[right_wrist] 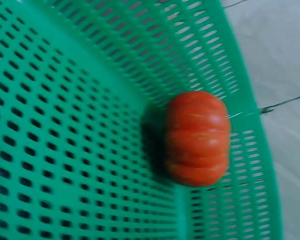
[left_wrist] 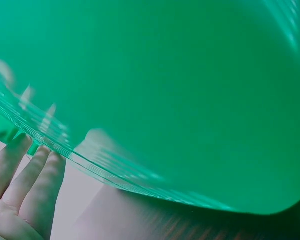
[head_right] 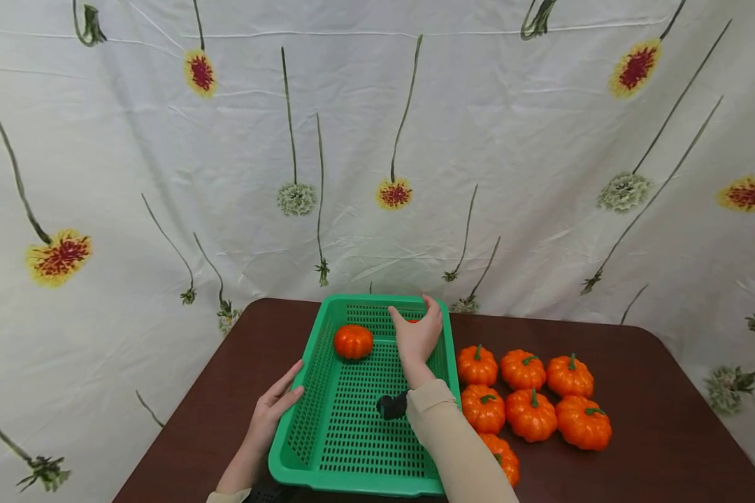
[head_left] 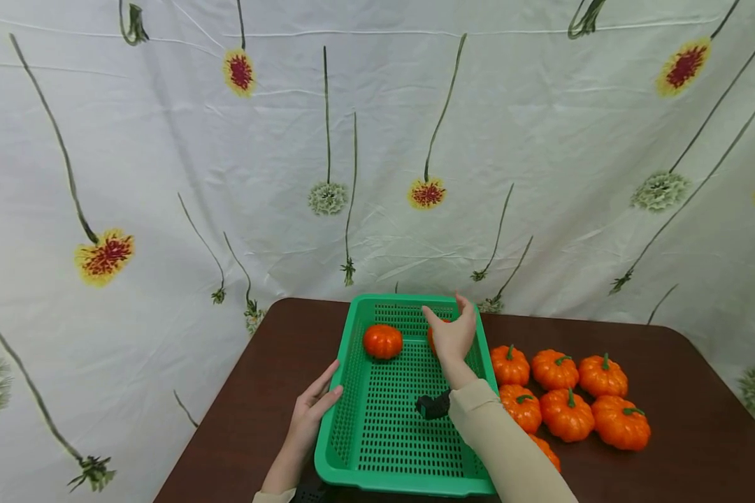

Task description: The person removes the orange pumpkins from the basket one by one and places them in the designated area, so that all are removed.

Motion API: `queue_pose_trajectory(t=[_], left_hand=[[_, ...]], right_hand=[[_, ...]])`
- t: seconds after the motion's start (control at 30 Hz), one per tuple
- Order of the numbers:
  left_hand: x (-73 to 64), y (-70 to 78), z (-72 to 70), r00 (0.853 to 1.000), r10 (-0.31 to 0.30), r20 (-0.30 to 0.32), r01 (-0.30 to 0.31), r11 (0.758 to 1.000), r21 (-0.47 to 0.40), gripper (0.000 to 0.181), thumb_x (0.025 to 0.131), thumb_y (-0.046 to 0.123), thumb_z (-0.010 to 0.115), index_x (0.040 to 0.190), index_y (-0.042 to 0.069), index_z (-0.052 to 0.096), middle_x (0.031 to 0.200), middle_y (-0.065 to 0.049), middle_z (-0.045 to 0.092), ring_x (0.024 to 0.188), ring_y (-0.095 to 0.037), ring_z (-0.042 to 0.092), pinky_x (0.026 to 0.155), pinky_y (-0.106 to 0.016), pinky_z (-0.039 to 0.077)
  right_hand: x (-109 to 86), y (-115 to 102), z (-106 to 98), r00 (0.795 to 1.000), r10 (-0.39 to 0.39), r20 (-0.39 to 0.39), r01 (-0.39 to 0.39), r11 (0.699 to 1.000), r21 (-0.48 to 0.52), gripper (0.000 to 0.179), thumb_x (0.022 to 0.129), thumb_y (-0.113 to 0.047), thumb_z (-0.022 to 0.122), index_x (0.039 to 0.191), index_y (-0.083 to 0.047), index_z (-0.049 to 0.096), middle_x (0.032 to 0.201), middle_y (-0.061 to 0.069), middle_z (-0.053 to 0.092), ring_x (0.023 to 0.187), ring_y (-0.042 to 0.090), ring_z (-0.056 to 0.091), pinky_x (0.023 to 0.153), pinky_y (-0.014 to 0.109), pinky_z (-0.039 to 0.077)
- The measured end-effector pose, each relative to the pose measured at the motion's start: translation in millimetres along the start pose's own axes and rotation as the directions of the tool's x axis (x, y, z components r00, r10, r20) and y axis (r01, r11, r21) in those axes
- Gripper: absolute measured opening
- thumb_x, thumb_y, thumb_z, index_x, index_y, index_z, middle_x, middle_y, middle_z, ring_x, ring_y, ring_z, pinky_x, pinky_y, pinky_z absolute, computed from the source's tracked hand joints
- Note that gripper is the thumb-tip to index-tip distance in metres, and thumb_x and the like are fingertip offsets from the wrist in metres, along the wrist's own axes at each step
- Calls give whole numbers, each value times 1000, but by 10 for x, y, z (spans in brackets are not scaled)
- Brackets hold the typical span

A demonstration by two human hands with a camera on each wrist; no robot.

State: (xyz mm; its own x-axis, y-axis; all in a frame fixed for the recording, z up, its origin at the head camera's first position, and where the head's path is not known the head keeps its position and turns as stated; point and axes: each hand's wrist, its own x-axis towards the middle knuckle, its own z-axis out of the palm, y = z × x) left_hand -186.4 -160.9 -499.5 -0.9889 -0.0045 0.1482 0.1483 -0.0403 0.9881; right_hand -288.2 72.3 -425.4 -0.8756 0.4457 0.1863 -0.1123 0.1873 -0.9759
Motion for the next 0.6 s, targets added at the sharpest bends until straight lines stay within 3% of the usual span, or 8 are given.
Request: queue_pose_trajectory(t=[0.2, 0.47, 0.6], left_hand=[[-11, 8, 4, 1000, 23, 12, -23, 1000, 6, 50, 94, 16, 57, 142, 10, 43, 146, -5, 38, 129, 1, 33, 94, -18, 36], [-14, 22, 6, 998, 52, 23, -53, 998, 15, 49, 95, 14, 55, 142, 7, 43, 146, -9, 37, 130, -1, 34, 94, -18, 37], [-13, 27, 17, 998, 51, 22, -52, 999, 9, 48, 95, 13, 55, 142, 7, 43, 146, -8, 38, 130, -3, 33, 94, -18, 36]], right_hand=[[-61, 213, 114, 995, 9, -103, -6, 1000, 29, 64, 79, -18, 78, 132, -4, 45, 134, 15, 42, 123, 35, 39, 98, 50, 35], [-103, 373, 150, 987, 84, -137, -83, 996, 13, 62, 77, -17, 79, 129, -5, 47, 129, 16, 43, 112, 35, 45, 88, 50, 43], [-117, 419, 156, 986, 105, -128, -108, 994, -24, 60, 77, -10, 77, 129, -5, 48, 128, 18, 43, 112, 36, 44, 88, 52, 43]])
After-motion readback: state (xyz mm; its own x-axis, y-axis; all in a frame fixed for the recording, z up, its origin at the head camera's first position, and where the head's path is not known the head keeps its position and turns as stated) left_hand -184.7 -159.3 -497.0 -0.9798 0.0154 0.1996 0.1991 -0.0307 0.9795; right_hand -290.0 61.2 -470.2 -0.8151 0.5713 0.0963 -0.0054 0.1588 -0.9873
